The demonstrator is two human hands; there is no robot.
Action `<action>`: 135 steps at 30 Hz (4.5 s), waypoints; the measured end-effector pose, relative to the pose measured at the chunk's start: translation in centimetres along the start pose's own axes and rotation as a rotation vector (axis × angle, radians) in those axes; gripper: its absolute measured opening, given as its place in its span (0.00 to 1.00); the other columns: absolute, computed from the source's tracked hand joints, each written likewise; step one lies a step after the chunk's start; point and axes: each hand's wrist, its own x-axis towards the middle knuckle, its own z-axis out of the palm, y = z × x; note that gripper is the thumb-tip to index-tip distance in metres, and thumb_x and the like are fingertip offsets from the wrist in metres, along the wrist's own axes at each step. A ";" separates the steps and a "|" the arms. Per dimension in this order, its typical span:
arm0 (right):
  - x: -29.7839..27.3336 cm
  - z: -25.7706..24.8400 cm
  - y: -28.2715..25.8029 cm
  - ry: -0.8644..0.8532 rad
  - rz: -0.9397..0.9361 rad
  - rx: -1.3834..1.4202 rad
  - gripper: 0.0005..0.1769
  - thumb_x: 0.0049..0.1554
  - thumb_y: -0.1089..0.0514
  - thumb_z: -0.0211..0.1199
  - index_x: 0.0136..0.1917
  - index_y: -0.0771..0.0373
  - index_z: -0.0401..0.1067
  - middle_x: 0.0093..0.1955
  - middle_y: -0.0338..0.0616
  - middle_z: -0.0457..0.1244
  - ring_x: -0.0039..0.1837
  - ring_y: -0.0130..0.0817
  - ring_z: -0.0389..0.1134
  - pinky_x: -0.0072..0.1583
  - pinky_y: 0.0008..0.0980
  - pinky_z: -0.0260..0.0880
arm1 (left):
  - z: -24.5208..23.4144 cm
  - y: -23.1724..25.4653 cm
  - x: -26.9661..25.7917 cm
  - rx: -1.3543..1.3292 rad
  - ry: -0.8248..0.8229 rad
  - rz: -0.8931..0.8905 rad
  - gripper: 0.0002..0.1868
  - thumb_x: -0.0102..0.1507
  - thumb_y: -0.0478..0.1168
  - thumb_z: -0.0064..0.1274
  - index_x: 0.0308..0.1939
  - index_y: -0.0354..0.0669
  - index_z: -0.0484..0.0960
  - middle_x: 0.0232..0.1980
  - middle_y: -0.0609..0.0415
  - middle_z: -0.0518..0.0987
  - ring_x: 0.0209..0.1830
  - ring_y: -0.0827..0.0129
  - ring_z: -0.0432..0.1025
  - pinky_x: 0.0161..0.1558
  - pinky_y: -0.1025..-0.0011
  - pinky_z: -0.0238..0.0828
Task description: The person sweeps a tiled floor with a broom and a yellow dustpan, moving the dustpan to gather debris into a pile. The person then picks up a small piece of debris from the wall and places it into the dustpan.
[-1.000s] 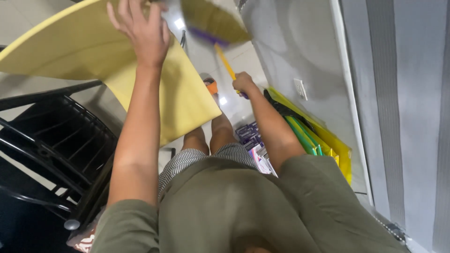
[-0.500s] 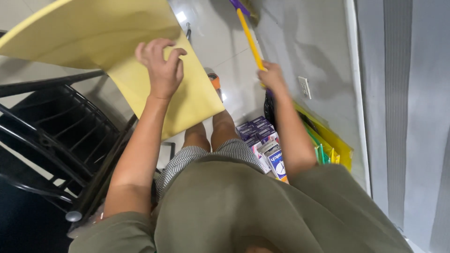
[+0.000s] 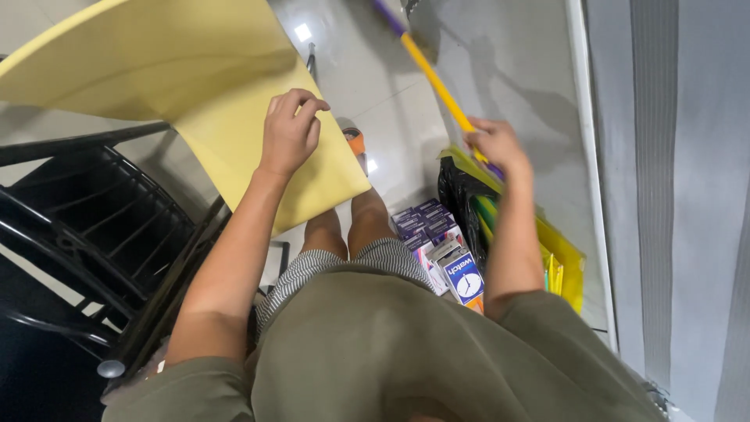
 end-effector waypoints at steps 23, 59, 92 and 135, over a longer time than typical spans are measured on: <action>-26.2 -6.8 -8.0 0.231 0.266 0.256 0.29 0.59 0.56 0.62 0.74 0.53 0.70 0.37 0.35 0.64 0.32 0.21 0.59 0.32 0.24 0.58 | 0.5 1.5 -1.4 -0.048 -0.038 -0.036 0.14 0.58 0.24 0.53 0.45 0.42 0.82 0.45 0.52 0.75 0.48 0.55 0.71 0.53 0.59 0.68; -22.7 -1.0 -0.8 0.256 0.269 0.611 0.26 0.62 0.58 0.61 0.74 0.56 0.70 0.37 0.34 0.62 0.29 0.20 0.57 0.30 0.22 0.56 | 2.3 2.9 -2.4 -0.097 -0.141 0.062 0.15 0.57 0.25 0.54 0.45 0.45 0.82 0.44 0.54 0.75 0.47 0.59 0.72 0.54 0.61 0.67; -16.3 -1.4 4.7 0.113 0.275 0.774 0.27 0.64 0.57 0.57 0.76 0.58 0.65 0.37 0.34 0.61 0.29 0.19 0.57 0.28 0.20 0.51 | 8.4 6.1 -0.5 -0.137 -0.143 0.046 0.13 0.56 0.28 0.55 0.43 0.47 0.82 0.45 0.54 0.76 0.48 0.55 0.72 0.54 0.60 0.67; -1.7 -3.3 4.2 0.070 0.070 0.273 0.26 0.62 0.59 0.60 0.73 0.58 0.70 0.38 0.38 0.65 0.32 0.25 0.62 0.33 0.27 0.62 | 7.3 2.3 0.8 -0.068 -0.197 -0.089 0.13 0.56 0.27 0.54 0.42 0.45 0.82 0.44 0.54 0.76 0.48 0.57 0.73 0.55 0.60 0.67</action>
